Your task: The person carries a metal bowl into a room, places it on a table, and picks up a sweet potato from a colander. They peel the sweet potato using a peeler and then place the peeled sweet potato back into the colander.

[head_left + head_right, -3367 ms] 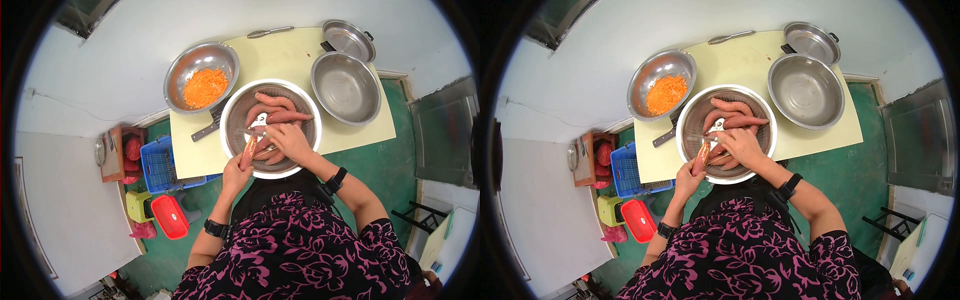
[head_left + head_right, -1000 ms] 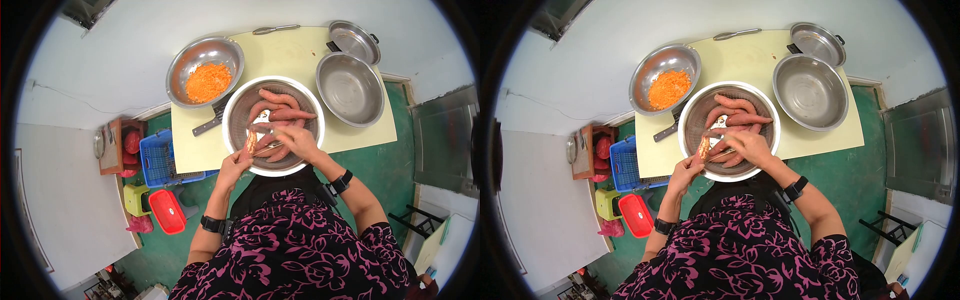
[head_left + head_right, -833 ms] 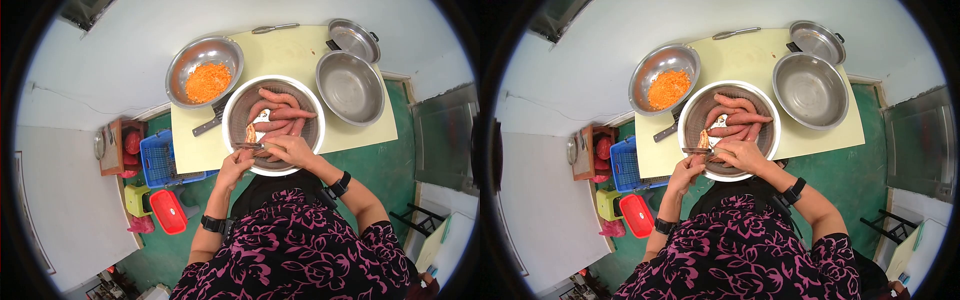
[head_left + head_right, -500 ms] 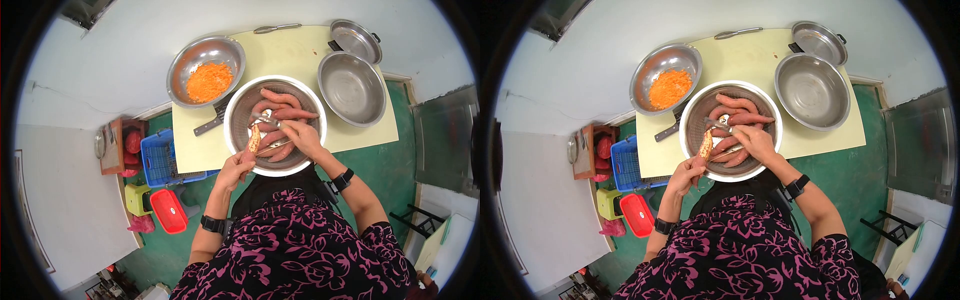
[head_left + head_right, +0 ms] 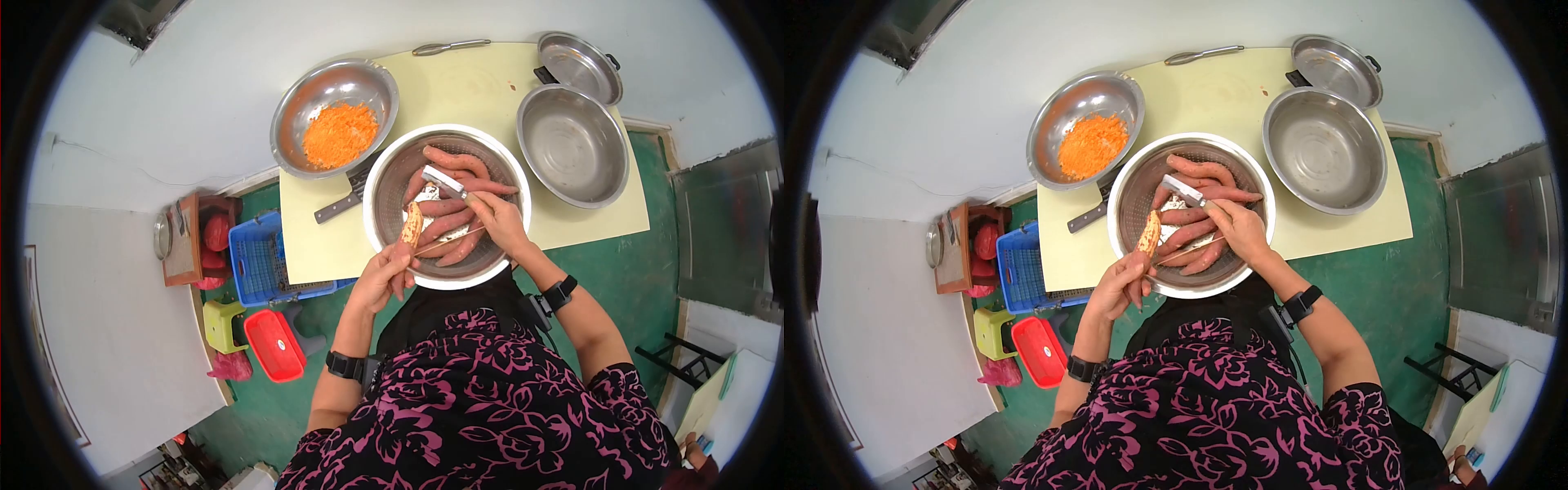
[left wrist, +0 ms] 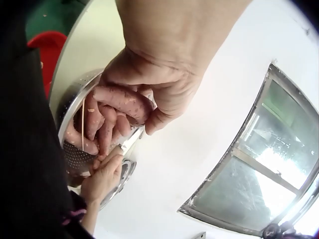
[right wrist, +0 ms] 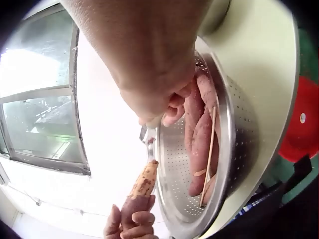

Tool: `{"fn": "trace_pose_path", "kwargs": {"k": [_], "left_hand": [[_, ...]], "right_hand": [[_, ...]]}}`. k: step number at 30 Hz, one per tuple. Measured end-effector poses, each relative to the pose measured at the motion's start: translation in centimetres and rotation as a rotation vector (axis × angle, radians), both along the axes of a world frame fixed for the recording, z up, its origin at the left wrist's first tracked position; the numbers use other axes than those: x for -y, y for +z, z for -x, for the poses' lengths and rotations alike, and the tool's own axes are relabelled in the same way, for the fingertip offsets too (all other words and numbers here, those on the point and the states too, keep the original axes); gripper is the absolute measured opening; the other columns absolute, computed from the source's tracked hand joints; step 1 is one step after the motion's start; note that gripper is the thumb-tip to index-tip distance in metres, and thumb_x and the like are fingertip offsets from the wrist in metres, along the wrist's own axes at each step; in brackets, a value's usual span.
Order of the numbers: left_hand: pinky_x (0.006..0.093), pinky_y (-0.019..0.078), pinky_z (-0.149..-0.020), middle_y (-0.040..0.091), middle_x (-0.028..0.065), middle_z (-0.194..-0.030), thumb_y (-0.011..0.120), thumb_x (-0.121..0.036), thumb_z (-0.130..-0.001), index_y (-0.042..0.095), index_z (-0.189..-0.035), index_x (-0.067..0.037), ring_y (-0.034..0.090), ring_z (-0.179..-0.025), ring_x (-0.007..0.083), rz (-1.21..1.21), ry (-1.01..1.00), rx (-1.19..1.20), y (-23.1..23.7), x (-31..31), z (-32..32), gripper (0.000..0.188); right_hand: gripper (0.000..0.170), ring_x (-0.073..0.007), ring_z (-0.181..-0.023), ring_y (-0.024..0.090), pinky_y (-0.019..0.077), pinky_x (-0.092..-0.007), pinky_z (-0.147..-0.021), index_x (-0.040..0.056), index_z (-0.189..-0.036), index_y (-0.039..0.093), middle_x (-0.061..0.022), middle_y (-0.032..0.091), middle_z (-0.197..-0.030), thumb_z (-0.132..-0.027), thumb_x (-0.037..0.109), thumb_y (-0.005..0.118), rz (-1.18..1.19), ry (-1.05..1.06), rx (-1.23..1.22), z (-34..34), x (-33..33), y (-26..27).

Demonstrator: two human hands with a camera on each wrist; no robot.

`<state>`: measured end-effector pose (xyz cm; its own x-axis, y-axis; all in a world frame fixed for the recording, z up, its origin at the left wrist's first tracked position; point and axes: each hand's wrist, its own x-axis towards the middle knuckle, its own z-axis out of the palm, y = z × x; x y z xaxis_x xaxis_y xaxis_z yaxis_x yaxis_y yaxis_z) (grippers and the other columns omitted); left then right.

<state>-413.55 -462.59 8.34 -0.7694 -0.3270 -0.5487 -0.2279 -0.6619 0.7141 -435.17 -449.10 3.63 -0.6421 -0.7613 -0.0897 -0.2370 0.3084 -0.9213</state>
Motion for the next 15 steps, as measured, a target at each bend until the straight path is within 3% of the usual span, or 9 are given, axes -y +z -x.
{"fn": "trace_pose_path", "kwargs": {"k": [2,5,8,11,15], "left_hand": [[0.0165,0.0332,-0.042,0.052,0.0016,-0.080,0.058,-0.027,-0.085,0.046,-0.118,0.002,0.046,-0.057,0.0069,-0.003,-0.032,0.016,-0.4,0.3,0.0,0.045],[0.0173,0.0377,-0.050,0.052,0.0026,-0.082,0.056,-0.031,-0.088,0.049,-0.112,-0.001,0.045,-0.056,0.0089,-0.021,0.010,-0.001,-0.6,-0.1,0.5,0.039],[0.0177,0.0379,-0.056,0.052,0.0004,-0.080,0.056,-0.028,-0.087,0.049,-0.115,-0.001,0.045,-0.060,0.0080,0.195,-0.112,0.090,-0.3,-0.2,0.8,0.039],[0.0186,0.0408,-0.064,0.055,0.0002,-0.083,0.059,-0.021,-0.085,0.051,-0.115,0.000,0.049,-0.069,0.0078,0.251,-0.122,0.116,1.0,-0.8,1.1,0.038],[0.0201,0.0440,-0.070,0.060,0.0034,-0.088,0.065,-0.009,-0.078,0.055,-0.109,0.003,0.055,-0.076,0.0095,0.284,-0.015,0.137,-0.7,-0.8,1.1,0.035]], "right_hand": [[0.028,-0.0285,-0.082,0.062,0.0478,-0.0347,-0.069,0.0091,-0.103,0.062,-0.0145,0.064,-0.087,-0.086,0.030,0.054,0.052,0.051,-0.016,-0.8,0.2,0.6],[0.027,-0.0279,-0.081,0.062,0.0479,-0.0346,-0.069,0.0080,-0.101,0.063,-0.0136,0.064,-0.087,-0.085,0.029,0.056,0.107,0.162,-0.040,-2.5,0.3,2.2],[0.026,-0.0280,-0.081,0.062,0.0482,-0.0349,-0.069,0.0084,-0.099,0.063,-0.0116,0.064,-0.088,-0.082,0.028,0.059,0.121,0.199,-0.200,-3.4,0.5,2.3],[0.024,-0.0268,-0.079,0.061,0.0485,-0.0356,-0.068,0.0085,-0.095,0.063,-0.0091,0.063,-0.087,-0.080,0.027,0.061,0.203,0.242,-0.333,-3.7,0.5,2.6],[0.023,-0.0238,-0.077,0.061,0.0484,-0.0350,-0.067,0.0089,-0.091,0.063,-0.0078,0.063,-0.083,-0.078,0.029,0.062,0.221,0.326,-0.499,-4.0,0.4,3.7]]}}
